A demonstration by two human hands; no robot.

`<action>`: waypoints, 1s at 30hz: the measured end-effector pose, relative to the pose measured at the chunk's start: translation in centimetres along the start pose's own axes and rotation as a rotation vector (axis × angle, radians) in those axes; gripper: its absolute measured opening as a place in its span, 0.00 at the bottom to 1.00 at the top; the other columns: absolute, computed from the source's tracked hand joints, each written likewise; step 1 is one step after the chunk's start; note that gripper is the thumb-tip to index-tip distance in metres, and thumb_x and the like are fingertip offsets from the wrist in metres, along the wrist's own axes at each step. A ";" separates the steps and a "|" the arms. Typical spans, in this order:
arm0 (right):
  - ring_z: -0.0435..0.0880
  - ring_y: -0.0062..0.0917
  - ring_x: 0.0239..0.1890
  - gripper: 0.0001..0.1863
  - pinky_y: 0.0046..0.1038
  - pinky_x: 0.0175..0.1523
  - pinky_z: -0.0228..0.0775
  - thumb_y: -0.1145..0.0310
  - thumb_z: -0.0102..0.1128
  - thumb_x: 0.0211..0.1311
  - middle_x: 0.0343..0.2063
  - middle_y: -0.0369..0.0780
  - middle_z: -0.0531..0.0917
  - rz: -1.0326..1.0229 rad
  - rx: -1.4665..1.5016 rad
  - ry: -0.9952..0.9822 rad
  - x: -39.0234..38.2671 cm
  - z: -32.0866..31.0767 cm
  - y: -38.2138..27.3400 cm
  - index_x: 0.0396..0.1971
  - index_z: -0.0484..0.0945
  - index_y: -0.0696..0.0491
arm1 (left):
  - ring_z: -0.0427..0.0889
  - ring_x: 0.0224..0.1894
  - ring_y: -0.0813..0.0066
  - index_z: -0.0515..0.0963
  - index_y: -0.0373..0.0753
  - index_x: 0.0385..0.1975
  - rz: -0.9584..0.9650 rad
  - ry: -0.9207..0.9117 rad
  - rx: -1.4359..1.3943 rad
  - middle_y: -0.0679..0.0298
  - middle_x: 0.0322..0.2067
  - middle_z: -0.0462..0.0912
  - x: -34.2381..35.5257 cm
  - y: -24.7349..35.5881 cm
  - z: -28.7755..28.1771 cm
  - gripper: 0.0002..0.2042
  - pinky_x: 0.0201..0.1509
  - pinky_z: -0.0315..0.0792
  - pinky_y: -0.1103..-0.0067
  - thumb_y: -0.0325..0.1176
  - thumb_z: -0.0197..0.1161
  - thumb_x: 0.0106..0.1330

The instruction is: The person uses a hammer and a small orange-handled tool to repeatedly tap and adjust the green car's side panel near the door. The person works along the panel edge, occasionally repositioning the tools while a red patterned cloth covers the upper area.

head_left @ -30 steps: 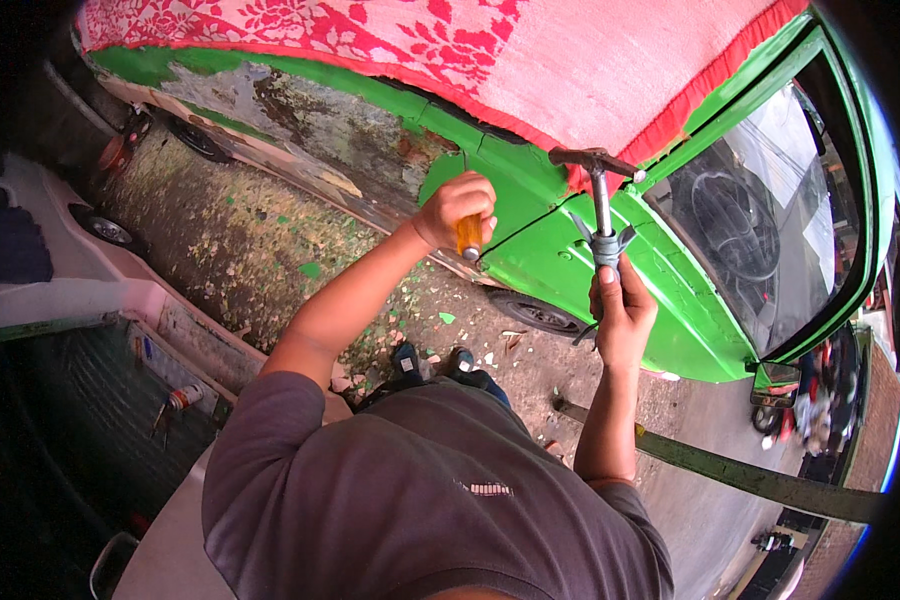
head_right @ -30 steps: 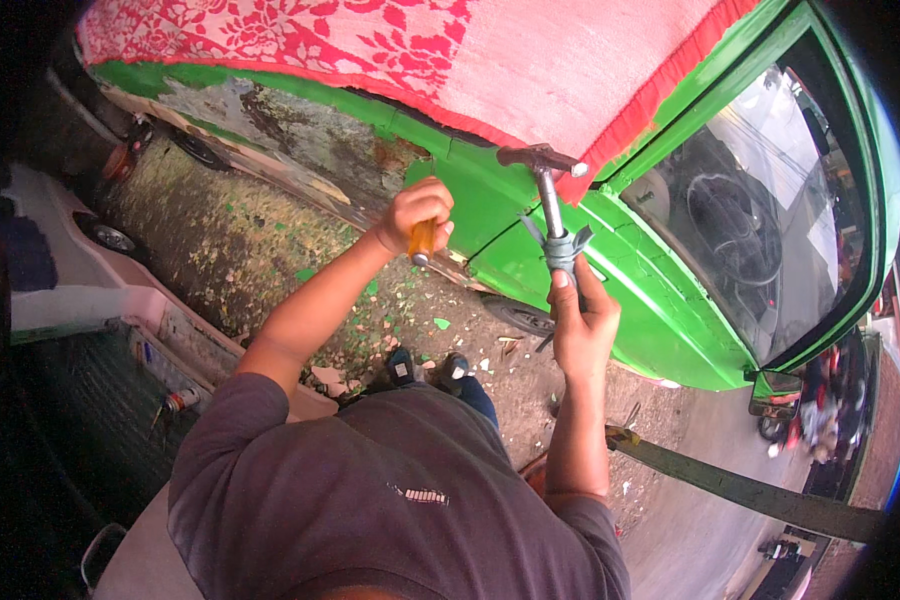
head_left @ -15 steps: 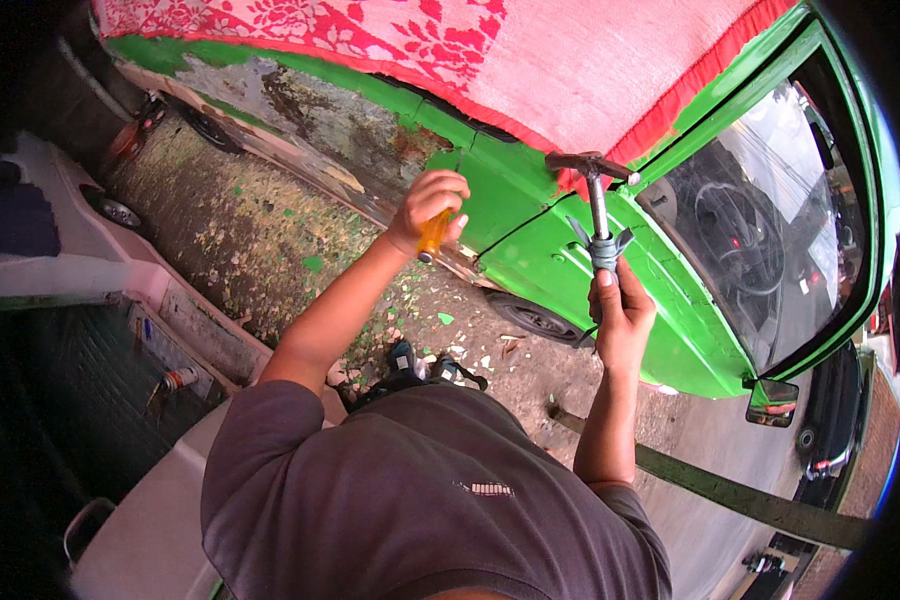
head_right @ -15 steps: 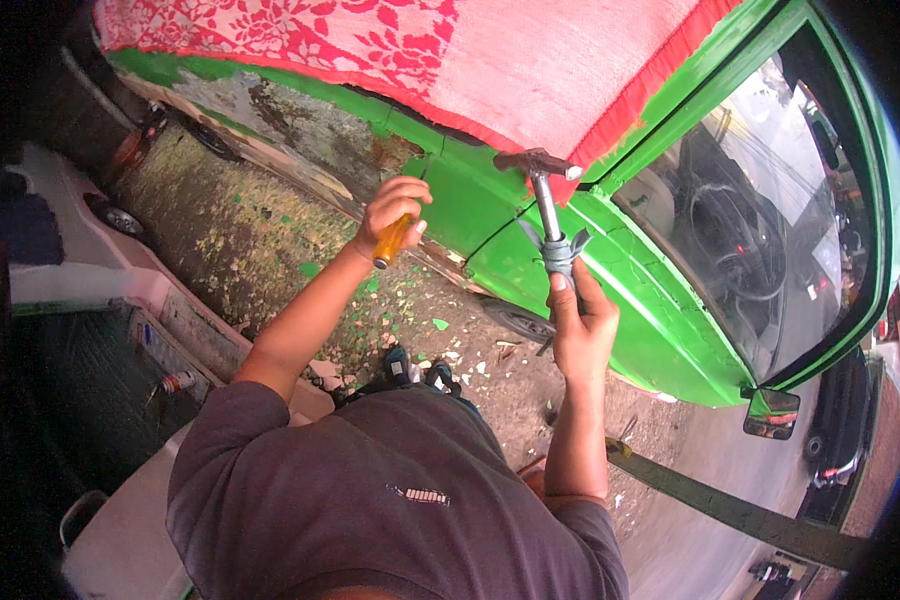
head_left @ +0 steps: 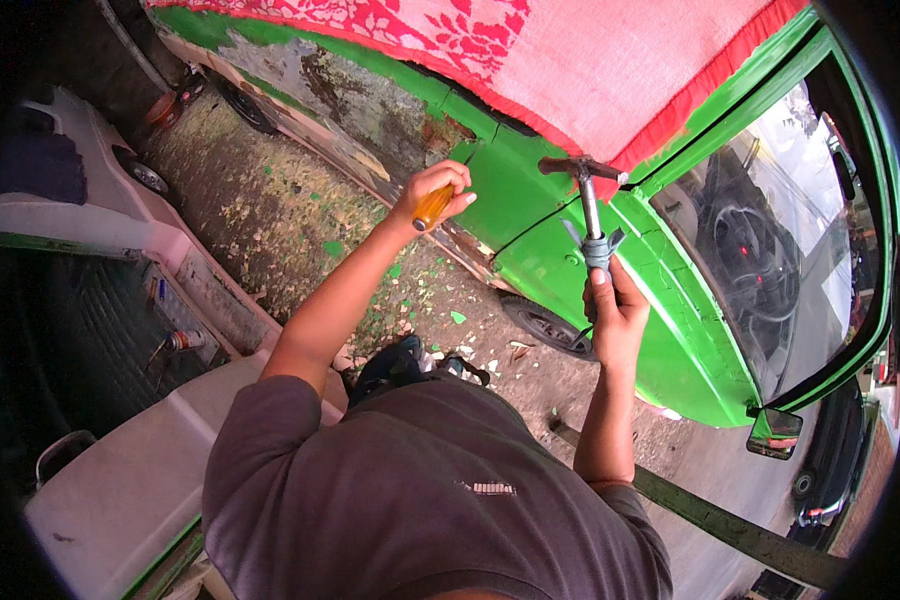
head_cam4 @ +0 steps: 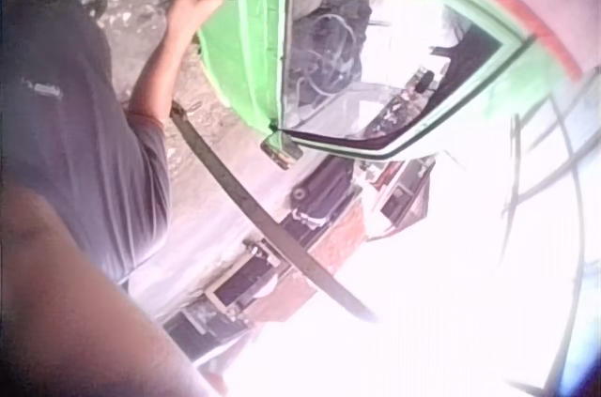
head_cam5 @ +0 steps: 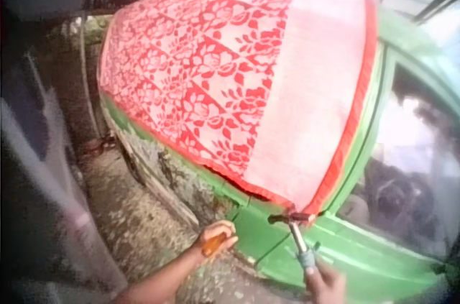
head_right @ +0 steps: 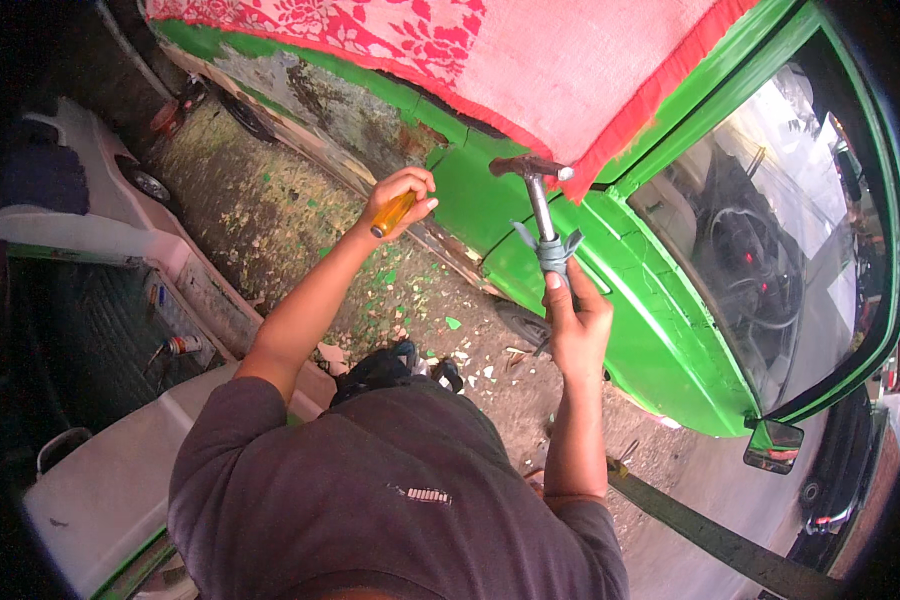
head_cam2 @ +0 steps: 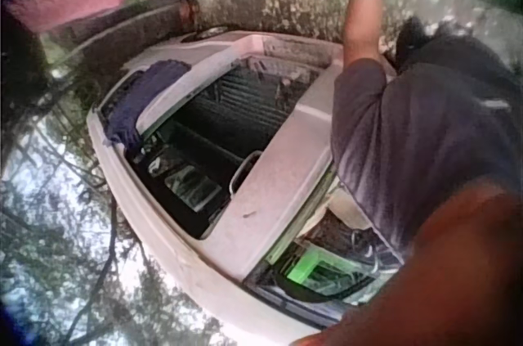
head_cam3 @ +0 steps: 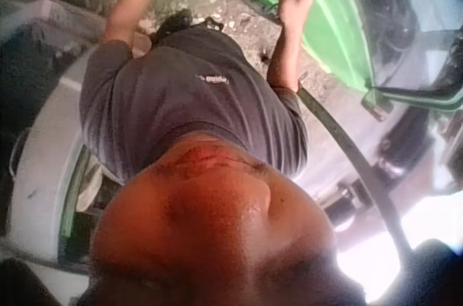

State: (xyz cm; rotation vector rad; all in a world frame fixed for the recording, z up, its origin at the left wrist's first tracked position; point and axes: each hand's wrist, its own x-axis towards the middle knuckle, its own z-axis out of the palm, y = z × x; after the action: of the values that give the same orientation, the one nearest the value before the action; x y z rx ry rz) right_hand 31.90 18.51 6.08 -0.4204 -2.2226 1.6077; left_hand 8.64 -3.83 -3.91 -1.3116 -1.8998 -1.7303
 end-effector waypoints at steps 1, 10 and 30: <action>0.68 0.11 0.20 0.21 0.16 0.23 0.58 0.66 0.58 0.70 0.20 0.29 0.73 0.005 0.006 -0.008 -0.1 0.0 0.1 0.59 0.74 0.59 | 0.76 0.36 0.72 0.68 0.37 0.25 0.009 0.004 0.010 0.59 0.35 0.77 -0.1 0.0 0.1 0.11 0.41 0.71 0.77 0.23 0.68 0.57; 0.69 0.13 0.21 0.19 0.20 0.26 0.62 0.66 0.59 0.69 0.18 0.30 0.73 0.028 -0.036 0.041 -2.8 3.1 -0.7 0.55 0.78 0.58 | 0.77 0.33 0.71 0.72 0.36 0.26 0.116 -0.076 0.042 0.61 0.33 0.76 -0.1 -0.8 -0.4 0.11 0.37 0.73 0.77 0.23 0.71 0.55; 0.72 0.14 0.22 0.19 0.22 0.27 0.65 0.67 0.61 0.67 0.20 0.32 0.77 0.032 -0.110 0.075 -4.5 5.8 -1.6 0.54 0.78 0.60 | 0.73 0.28 0.71 0.68 0.34 0.21 0.130 -0.346 -0.053 0.62 0.30 0.70 0.8 -1.4 -2.2 0.12 0.33 0.70 0.77 0.22 0.68 0.56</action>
State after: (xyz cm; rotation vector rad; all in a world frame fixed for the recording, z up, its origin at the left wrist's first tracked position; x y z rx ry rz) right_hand 33.26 11.14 5.41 -0.5403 -2.2654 1.4649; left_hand 6.33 -5.31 -3.67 -1.8105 -1.8971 -1.5808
